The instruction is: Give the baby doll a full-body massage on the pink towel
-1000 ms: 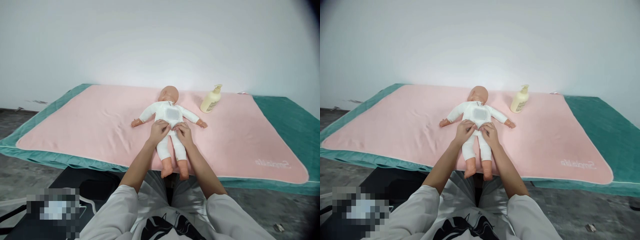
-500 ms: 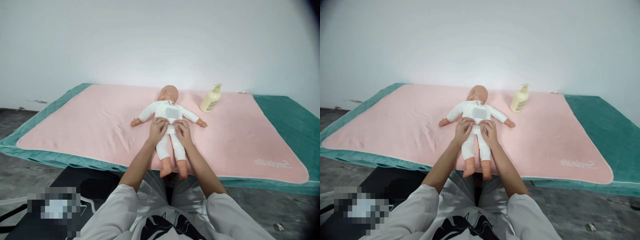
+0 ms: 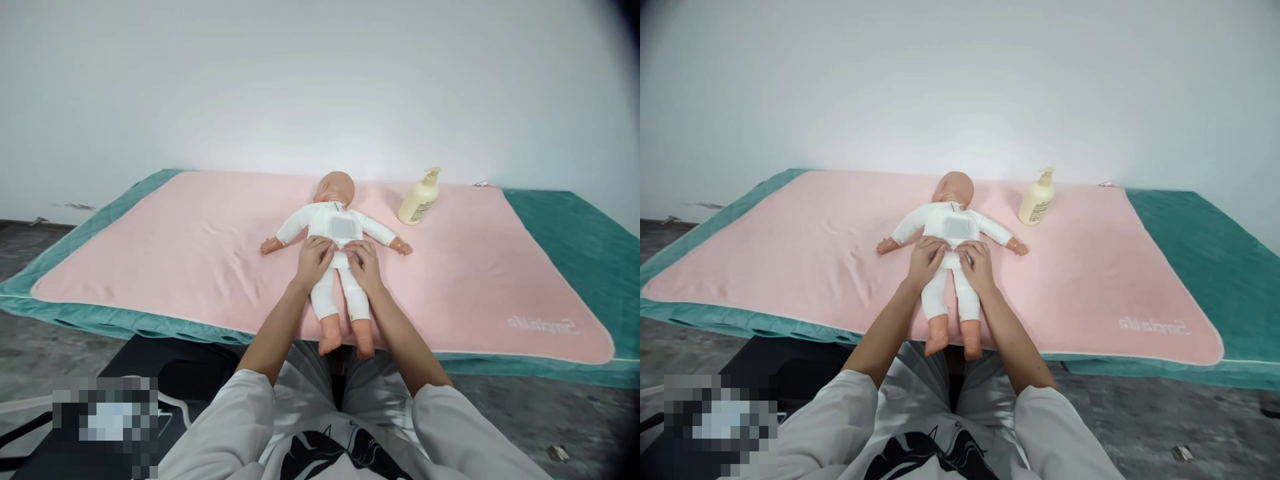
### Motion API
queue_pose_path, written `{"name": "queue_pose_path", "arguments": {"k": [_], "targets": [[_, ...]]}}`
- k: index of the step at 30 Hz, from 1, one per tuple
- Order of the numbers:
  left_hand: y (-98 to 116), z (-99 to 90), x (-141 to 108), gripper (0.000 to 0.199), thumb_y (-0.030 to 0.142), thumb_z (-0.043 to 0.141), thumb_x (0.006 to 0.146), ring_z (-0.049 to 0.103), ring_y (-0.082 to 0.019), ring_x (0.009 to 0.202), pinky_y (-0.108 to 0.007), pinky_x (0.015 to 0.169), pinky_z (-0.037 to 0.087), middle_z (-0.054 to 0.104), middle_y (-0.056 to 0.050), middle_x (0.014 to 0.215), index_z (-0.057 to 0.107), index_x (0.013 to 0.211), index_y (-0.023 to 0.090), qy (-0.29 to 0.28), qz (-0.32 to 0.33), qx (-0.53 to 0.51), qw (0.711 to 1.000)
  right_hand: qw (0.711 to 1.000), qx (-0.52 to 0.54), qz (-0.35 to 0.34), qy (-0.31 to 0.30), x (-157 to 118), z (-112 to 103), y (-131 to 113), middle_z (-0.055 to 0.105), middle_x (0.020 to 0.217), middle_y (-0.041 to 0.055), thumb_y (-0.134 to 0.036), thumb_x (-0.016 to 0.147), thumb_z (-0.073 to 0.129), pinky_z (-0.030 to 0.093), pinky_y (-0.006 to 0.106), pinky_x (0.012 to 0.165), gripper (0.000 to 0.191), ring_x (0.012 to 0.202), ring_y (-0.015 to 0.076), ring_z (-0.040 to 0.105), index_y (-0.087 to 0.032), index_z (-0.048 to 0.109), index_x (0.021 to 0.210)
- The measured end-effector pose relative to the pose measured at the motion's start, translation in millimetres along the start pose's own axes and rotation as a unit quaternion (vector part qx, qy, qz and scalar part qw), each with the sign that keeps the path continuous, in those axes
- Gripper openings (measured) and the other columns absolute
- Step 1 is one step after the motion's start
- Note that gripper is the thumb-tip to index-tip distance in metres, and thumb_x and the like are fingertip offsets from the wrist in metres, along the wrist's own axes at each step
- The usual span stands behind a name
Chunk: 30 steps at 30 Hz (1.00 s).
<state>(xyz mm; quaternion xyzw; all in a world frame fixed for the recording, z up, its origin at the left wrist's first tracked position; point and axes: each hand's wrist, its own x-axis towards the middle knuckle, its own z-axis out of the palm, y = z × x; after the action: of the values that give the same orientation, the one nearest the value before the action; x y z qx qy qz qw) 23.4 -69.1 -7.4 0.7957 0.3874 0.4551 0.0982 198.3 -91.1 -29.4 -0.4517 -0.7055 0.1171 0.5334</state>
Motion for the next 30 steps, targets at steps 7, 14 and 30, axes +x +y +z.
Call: {"name": "queue_pose_path", "arguments": {"k": [7, 14, 30], "targets": [[1.3, -1.8, -0.6, 0.024, 0.027, 0.044, 0.097, 0.059, -0.021, 0.106, -0.042, 0.097, 0.044, 0.069, -0.006, 0.107, 0.068, 0.099, 0.020, 0.015, 0.012, 0.031, 0.999, 1.000, -0.015, -0.001, 0.010, -3.4, -0.2, 0.4, 0.064, 0.120, 0.0066, -0.030, 0.093, 0.052, 0.039, 0.047, 0.105, 0.023, 0.117, 0.0251, 0.054, -0.026, 0.066, 0.111], [-1.1, 0.0, 2.9, 0.024, 0.023, 0.043, 0.097, 0.061, -0.020, 0.102, -0.042, 0.097, 0.045, 0.072, -0.005, 0.103, 0.067, 0.099, 0.019, -0.008, -0.006, 0.032, 0.999, 0.999, -0.027, 0.014, -0.011, -2.4, 0.5, 3.4, 0.064, 0.119, 0.0069, -0.031, 0.096, 0.047, 0.039, 0.046, 0.104, 0.028, 0.115, 0.0246, 0.054, -0.026, 0.066, 0.116], [-10.6, -6.3, 53.5, 0.039, 0.037, 0.047, 0.093, 0.057, -0.018, 0.070, -0.033, 0.066, 0.041, 0.064, -0.003, 0.065, 0.059, 0.060, 0.020, -0.142, -0.050, 0.084, 0.985, 0.997, 0.008, 0.030, -0.077, 55.3, -0.5, 19.0, 0.061, 0.060, -0.0003, -0.014, 0.079, 0.050, 0.046, 0.033, 0.066, 0.027, 0.065, 0.0178, 0.057, -0.022, 0.061, 0.056]]}}
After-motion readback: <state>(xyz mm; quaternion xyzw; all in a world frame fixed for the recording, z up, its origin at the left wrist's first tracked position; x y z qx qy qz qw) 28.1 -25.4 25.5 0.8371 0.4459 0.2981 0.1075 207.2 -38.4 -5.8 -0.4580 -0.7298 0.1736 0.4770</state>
